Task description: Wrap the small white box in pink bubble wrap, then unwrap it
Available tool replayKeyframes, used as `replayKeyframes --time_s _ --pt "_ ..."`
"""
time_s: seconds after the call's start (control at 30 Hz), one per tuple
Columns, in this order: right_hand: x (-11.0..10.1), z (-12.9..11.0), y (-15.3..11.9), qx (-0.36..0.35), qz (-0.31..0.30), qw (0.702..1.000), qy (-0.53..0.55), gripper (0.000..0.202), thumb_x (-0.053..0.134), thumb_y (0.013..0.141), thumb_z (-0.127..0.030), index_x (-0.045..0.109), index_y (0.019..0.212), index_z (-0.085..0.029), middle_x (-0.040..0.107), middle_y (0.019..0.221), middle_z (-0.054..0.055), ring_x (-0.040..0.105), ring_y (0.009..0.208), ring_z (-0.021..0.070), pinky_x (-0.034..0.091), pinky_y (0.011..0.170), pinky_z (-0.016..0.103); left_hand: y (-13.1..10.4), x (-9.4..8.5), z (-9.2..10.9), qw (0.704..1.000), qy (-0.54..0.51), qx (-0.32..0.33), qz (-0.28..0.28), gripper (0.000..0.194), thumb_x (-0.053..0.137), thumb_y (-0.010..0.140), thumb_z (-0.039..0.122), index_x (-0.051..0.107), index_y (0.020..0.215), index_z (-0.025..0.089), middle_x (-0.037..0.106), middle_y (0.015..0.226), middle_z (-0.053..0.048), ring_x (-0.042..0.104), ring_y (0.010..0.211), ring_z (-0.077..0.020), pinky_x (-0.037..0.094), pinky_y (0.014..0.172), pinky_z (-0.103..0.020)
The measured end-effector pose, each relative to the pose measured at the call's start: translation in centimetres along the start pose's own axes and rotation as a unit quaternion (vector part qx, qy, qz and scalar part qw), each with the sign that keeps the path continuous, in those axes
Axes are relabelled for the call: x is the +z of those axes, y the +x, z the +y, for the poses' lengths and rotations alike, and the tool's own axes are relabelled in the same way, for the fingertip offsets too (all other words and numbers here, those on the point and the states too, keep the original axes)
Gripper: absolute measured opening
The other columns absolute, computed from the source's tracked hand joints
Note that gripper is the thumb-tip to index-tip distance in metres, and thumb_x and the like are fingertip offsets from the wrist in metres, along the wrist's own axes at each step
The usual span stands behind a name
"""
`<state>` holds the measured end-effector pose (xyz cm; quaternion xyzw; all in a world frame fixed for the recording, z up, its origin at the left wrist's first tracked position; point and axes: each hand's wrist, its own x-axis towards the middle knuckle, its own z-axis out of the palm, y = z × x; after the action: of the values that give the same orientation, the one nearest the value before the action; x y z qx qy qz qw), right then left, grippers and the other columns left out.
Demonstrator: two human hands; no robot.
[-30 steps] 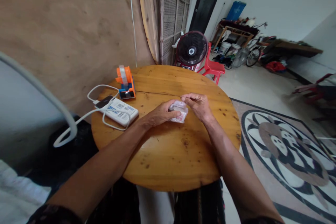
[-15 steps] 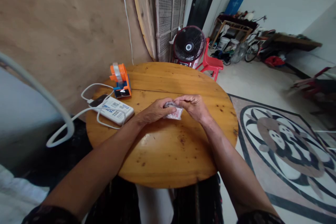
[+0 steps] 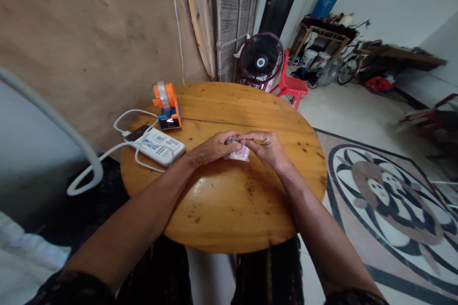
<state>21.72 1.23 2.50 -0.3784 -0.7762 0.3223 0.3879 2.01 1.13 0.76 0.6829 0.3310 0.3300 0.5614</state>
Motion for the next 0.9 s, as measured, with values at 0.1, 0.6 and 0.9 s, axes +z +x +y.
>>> replayKeyframes --time_s 0.1,0.6,0.9 --pt "0.1 0.1 0.0 -0.002 -0.002 1.000 -0.012 0.017 0.066 0.085 -0.034 0.079 0.094 -0.027 0.078 0.094 0.002 0.073 0.086 0.0198 0.055 0.082 0.032 -0.2 -0.2 0.2 1.000 -0.012 -0.006 -0.021 0.039 0.063 0.079 0.032 0.059 0.114 0.015 0.062 0.095 -0.003 0.057 0.081 -0.0149 0.043 0.071 -0.025" --pt "-0.1 -1.0 0.1 -0.100 -0.019 0.992 -0.072 0.016 0.063 0.088 -0.028 0.079 0.091 -0.029 0.077 0.091 0.003 0.071 0.084 0.0184 0.052 0.081 0.031 -0.3 -0.5 0.7 1.000 0.010 0.008 -0.015 0.036 0.066 0.078 0.033 0.064 0.109 0.015 0.066 0.092 -0.002 0.058 0.082 -0.0149 0.044 0.075 -0.026" --pt "-0.6 -1.0 -0.1 -0.130 -0.037 0.982 -0.134 0.019 0.061 0.090 -0.037 0.078 0.096 -0.031 0.077 0.094 0.004 0.071 0.087 0.0196 0.051 0.085 0.033 -0.2 -0.8 0.4 1.000 -0.018 0.011 -0.021 0.038 0.068 0.077 0.033 0.066 0.111 0.017 0.068 0.100 -0.004 0.061 0.089 -0.0161 0.045 0.082 -0.027"
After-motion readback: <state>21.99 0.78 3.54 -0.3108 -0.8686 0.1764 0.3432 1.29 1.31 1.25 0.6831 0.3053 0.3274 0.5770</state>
